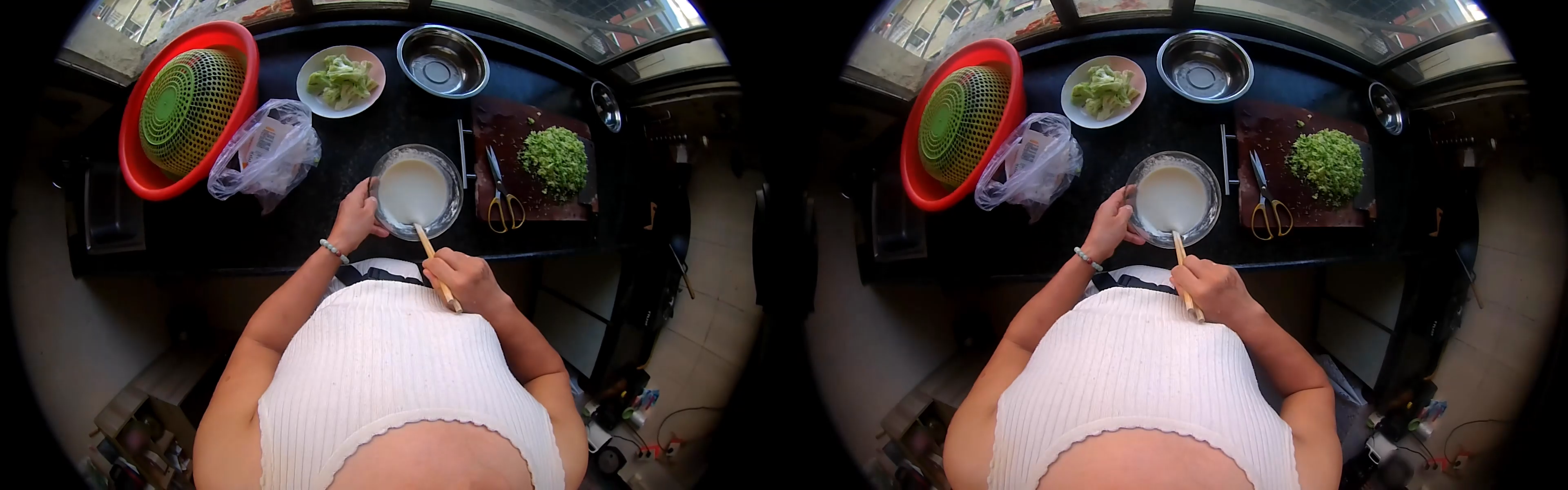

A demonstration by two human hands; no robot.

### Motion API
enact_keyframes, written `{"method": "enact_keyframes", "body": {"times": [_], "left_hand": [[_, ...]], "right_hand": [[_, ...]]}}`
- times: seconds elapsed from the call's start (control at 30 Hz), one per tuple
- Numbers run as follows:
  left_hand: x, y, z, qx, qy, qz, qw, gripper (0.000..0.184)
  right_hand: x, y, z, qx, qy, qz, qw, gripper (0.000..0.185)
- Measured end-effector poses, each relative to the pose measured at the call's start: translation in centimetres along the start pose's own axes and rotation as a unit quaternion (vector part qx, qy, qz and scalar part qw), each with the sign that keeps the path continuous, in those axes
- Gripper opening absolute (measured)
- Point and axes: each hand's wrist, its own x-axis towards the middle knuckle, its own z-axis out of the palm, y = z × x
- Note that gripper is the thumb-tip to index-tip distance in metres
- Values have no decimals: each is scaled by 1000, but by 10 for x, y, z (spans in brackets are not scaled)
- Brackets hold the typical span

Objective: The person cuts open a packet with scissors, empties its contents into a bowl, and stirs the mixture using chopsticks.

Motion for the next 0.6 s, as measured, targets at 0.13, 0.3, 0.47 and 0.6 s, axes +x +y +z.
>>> {"method": "enact_keyframes", "body": {"times": [0.13, 0.3, 0.47, 0.6], "left_hand": [[-1, 1, 3, -7, 4, -1, 1000, 44], [-2, 3, 2, 0, 4, -1, 1000, 44], [-1, 1, 4, 8, 18, 17, 1000, 47], [-3, 3, 2, 38, 21, 46, 998, 50]], "right_hand": [[8, -4, 0, 19, 29, -4, 999, 11], [-4, -2, -2, -5, 2, 18, 1000, 10], [-3, -9, 3, 26, 41, -12, 999, 10], [-12, 0, -17, 49, 9, 71, 996, 9]]}}
